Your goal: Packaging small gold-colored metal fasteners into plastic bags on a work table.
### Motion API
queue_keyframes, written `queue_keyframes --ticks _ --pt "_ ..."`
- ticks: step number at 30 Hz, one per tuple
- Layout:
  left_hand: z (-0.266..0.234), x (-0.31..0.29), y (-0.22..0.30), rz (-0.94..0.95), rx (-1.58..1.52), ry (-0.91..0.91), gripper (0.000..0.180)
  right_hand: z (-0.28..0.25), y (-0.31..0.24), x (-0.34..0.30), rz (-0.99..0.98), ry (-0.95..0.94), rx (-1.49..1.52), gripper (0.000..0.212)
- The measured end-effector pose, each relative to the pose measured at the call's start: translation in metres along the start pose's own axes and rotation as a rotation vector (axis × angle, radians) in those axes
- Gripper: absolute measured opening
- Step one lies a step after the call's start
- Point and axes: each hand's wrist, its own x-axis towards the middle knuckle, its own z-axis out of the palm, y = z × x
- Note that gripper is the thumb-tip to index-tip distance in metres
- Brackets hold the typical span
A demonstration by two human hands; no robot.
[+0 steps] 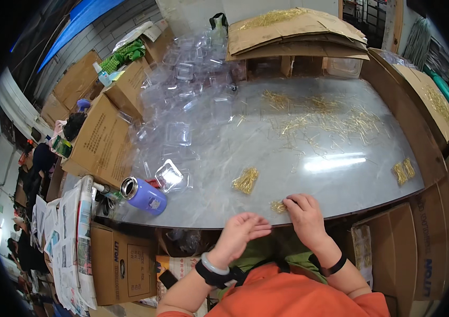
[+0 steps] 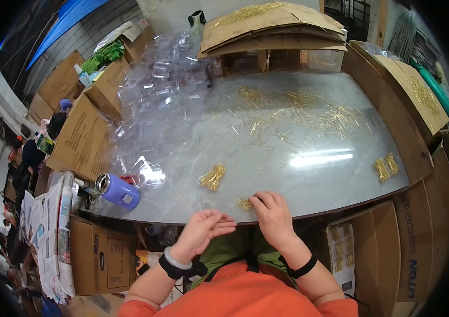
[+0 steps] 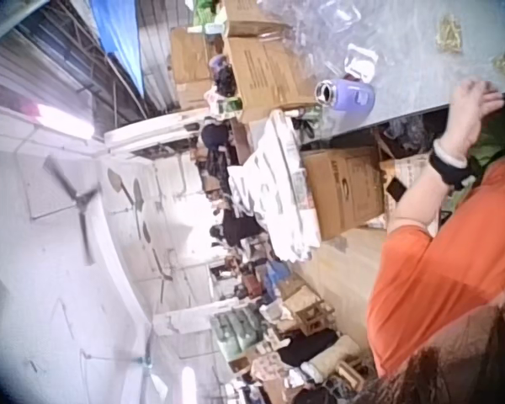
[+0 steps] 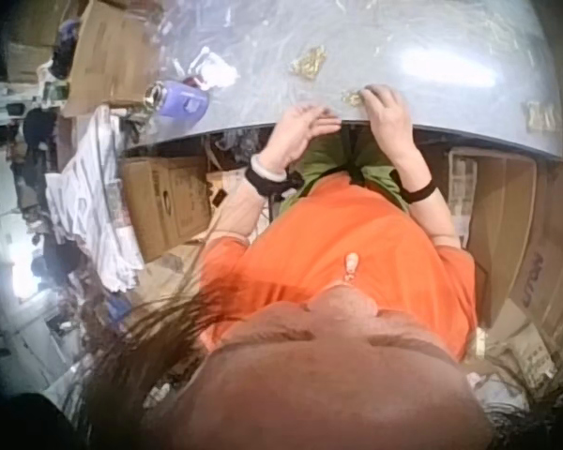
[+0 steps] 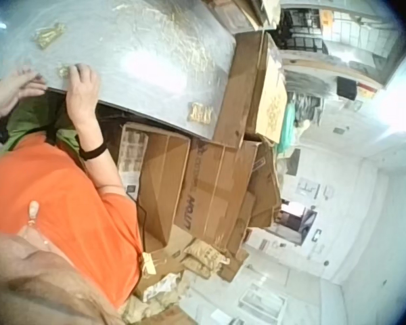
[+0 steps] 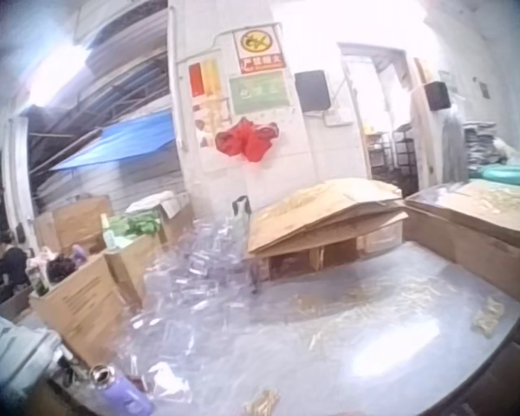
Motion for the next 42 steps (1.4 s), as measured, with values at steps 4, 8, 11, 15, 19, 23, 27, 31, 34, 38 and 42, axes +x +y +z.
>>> queue_keyframes --ticks 4,8,11,15,19,23,27,31,34,38,42 --pt "0.019 0.009 -0.010 0.030 -0.121 -0.053 0.024 -0.003 -0.002 0.000 0.000 0.000 -0.022 0.034" --pt "0.021 0.017 -0.008 0.028 -0.090 -0.050 0.026 -0.002 -0.001 0.000 -0.010 0.000 -0.019 0.034" --pt "0.012 0.011 0.001 0.017 -0.008 0.008 0.026 -0.001 -0.001 0.001 -0.002 0.006 -0.020 0.034" --pt "-0.023 0.023 0.017 0.053 -0.030 0.159 0.028 -0.002 -0.002 0.000 0.012 0.014 -0.006 0.029" --pt "-0.040 0.053 0.036 0.005 -0.051 0.162 0.027 -0.001 -0.003 0.000 0.022 0.021 0.004 0.026" --pt "-0.039 0.055 0.039 0.000 -0.002 0.159 0.024 0.001 -0.002 -0.002 0.034 0.040 0.007 0.027" --pt "-0.037 0.023 0.041 0.051 0.085 0.154 0.018 -0.002 -0.003 0.000 0.047 0.042 0.005 0.026" --pt "-0.048 -0.019 0.027 0.120 0.042 0.117 0.016 -0.003 -0.002 0.001 0.039 0.022 0.009 0.026" --pt "-0.042 -0.060 0.012 0.072 0.041 0.086 0.015 -0.005 -0.004 0.001 0.036 0.014 0.015 0.026" --pt "-0.049 -0.077 -0.035 -0.083 -0.045 0.008 0.013 0.000 -0.004 -0.001 0.038 0.000 0.003 0.031" --pt "-0.033 -0.058 -0.053 -0.147 -0.008 -0.008 0.013 0.002 -0.007 0.006 -0.016 -0.037 0.015 0.031"
